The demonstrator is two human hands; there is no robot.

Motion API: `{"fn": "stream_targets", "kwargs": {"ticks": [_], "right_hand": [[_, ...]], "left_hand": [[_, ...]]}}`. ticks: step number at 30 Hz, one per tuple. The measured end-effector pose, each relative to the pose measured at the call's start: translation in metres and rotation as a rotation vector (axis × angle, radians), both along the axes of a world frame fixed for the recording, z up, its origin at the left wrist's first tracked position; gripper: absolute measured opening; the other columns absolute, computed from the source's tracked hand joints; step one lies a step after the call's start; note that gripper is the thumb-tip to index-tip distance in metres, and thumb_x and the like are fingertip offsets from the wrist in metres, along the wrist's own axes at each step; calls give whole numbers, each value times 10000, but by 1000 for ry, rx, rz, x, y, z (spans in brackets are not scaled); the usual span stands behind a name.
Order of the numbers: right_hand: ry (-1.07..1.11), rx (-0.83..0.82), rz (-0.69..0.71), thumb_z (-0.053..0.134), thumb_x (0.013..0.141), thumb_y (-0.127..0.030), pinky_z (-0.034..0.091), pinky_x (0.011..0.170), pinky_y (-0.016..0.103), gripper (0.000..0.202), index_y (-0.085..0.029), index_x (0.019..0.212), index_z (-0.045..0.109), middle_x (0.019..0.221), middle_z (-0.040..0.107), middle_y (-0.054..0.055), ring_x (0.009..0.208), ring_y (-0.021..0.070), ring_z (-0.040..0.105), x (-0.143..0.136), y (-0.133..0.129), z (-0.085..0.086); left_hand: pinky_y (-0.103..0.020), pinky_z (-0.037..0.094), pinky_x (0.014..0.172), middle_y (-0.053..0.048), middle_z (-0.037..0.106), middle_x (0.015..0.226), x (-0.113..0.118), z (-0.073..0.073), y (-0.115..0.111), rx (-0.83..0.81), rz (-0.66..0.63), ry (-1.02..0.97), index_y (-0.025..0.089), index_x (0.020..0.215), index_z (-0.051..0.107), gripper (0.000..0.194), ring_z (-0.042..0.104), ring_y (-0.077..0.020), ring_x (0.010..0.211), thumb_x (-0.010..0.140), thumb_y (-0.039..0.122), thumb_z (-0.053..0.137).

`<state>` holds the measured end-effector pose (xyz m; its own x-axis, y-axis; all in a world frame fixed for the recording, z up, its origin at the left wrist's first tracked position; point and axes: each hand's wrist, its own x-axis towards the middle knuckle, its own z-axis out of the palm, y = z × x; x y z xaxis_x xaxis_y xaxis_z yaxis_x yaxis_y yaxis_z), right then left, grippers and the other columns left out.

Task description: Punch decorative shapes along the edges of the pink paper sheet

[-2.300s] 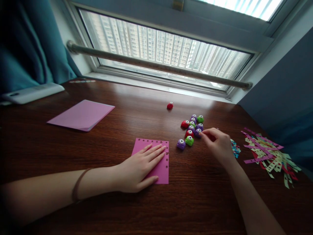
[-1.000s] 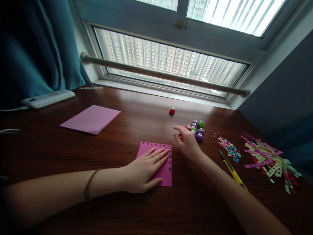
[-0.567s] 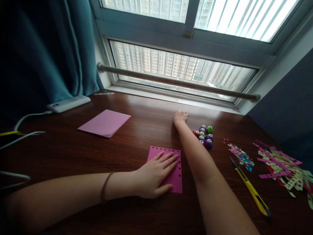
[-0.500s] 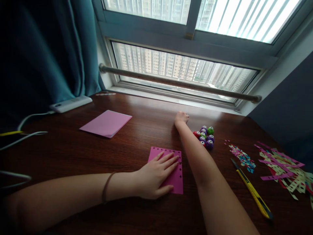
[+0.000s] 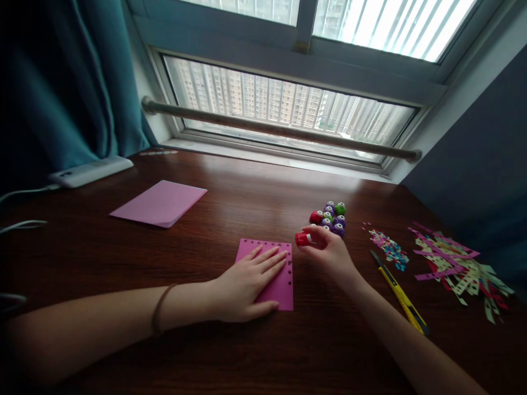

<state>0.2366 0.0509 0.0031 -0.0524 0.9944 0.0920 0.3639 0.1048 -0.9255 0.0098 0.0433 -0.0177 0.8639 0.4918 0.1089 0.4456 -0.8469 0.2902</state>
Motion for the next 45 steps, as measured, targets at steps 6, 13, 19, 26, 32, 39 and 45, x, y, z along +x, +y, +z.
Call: {"fn": "stream_targets", "kwargs": {"ticks": [6,13,19,26,32,39,45], "right_hand": [[89,-136,22,733,638,-316,511,823,311,376,-139,937,589,930,647,70,865,194,625,9,-33,-9],[-173,-114,168,626,714,-172,492,815,267,205,-153,916,600,903,633,31,869,160,601,3,-45,-6],[-280,-158,192,595,701,-117,487,727,232,204,-171,897,603,868,628,7,796,137,596,1,-53,-2],[-305,-161,202,605,711,-137,481,720,239,182,-183,887,603,870,625,5,799,142,590,-1,-56,-2],[-319,-156,173,646,713,-188,485,714,242,161,-183,867,600,852,622,1,784,140,589,0,-57,-3],[-369,-103,129,697,692,-273,495,699,263,210,-182,855,600,849,619,16,763,152,583,1,-56,-10],[-432,-26,126,675,708,-257,494,713,277,196,-190,873,594,882,614,25,790,161,579,0,-57,-10]], "left_hand": [[-456,110,1109,-131,206,1460,2,1,0,-5,-2,29,101,1409,171,744,128,-292,1357,840,510,418],[-461,137,1100,-126,227,1454,3,0,1,-7,7,33,117,1410,176,711,158,-298,1350,849,478,421],[-461,144,1096,-131,224,1454,2,-1,1,-7,2,14,110,1407,182,710,144,-306,1352,845,465,432],[-467,148,1093,-141,219,1454,3,0,0,-9,12,14,94,1401,199,709,142,-316,1350,846,471,428],[-458,134,1095,-143,223,1453,3,-1,0,-2,18,25,90,1400,200,707,150,-318,1348,851,482,415],[-458,117,1096,-137,217,1456,3,-3,0,8,24,14,101,1404,181,722,135,-315,1351,847,497,417],[-450,115,1095,-144,213,1456,3,-2,0,2,26,20,92,1403,182,729,137,-314,1351,846,498,421]]}}
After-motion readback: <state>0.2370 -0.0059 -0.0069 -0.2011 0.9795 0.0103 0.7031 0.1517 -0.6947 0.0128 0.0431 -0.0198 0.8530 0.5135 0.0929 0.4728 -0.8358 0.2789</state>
